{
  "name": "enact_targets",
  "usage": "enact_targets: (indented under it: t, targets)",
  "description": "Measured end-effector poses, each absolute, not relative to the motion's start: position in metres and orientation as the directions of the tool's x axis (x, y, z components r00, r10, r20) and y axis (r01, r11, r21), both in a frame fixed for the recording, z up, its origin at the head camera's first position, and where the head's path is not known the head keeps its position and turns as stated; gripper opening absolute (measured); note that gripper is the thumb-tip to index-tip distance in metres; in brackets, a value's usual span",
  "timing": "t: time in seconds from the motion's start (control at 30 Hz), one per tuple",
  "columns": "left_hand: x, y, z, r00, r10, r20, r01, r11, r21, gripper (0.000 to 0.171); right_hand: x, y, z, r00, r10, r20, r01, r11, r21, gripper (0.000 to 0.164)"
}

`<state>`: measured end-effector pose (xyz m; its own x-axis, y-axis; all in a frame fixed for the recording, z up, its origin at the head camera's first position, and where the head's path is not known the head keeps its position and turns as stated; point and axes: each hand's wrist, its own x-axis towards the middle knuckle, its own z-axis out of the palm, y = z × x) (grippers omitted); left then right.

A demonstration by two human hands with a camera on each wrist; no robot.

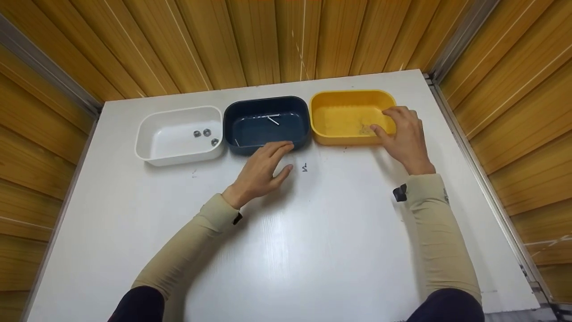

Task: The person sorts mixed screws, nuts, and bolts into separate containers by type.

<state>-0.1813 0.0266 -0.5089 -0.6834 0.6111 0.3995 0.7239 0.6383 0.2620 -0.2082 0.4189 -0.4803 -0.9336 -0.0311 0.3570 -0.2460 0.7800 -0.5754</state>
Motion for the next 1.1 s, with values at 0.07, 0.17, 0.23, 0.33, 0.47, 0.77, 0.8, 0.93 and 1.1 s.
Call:
enact_targets:
  t: [0.07, 0.17, 0.23, 0.33, 0.47, 0.77, 0.8, 0.93, 1.1]
  targets:
    - [-0.179, 0.031, -0.514, -0.679, 0.620, 0.392, 0.730, 0.624, 0.278, 0.049, -0.209, 0.423, -0.482, -0.943, -0.047, 0.331, -0.235, 0.796, -0.557, 0.057]
    - [-0.177, 0.036, -0.521, -0.677, 0.627, 0.386, 0.735, 0.606, 0.304, 0.046, -0.211, 0.428, -0.486, -0.962, -0.071, 0.264, -0.206, 0.825, -0.527, 0.070]
    - [-0.176, 0.039, -0.524, -0.678, 0.630, 0.379, 0.735, 0.597, 0.322, 0.043, -0.214, 0.432, -0.489, -0.972, -0.090, 0.216, -0.190, 0.843, -0.503, 0.079]
    - [-0.176, 0.042, -0.527, -0.687, 0.631, 0.360, 0.726, 0.591, 0.351, 0.039, -0.217, 0.438, -0.494, -0.982, -0.107, 0.153, -0.168, 0.863, -0.476, 0.088]
    - [-0.180, 0.046, -0.530, -0.709, 0.626, 0.324, 0.703, 0.594, 0.391, 0.037, -0.222, 0.445, -0.499, -0.993, -0.089, 0.073, -0.113, 0.878, -0.465, 0.095]
    - [-0.192, 0.052, -0.532, -0.755, 0.629, 0.185, 0.632, 0.624, 0.460, 0.029, -0.227, 0.455, -0.511, -0.993, -0.087, -0.077, -0.042, 0.889, -0.455, 0.101]
    - [-0.193, 0.053, -0.532, -0.757, 0.631, 0.171, 0.626, 0.625, 0.466, 0.027, -0.227, 0.456, -0.511, -0.993, -0.086, -0.083, -0.039, 0.890, -0.454, 0.100]
    - [-0.199, 0.055, -0.534, -0.756, 0.642, 0.126, 0.613, 0.627, 0.480, 0.022, -0.229, 0.455, -0.510, -0.992, -0.083, -0.094, -0.031, 0.891, -0.453, 0.101]
    - [-0.206, 0.055, -0.536, -0.753, 0.651, 0.092, 0.600, 0.623, 0.501, 0.020, -0.231, 0.453, -0.509, -0.989, -0.079, -0.122, -0.015, 0.891, -0.453, 0.103]
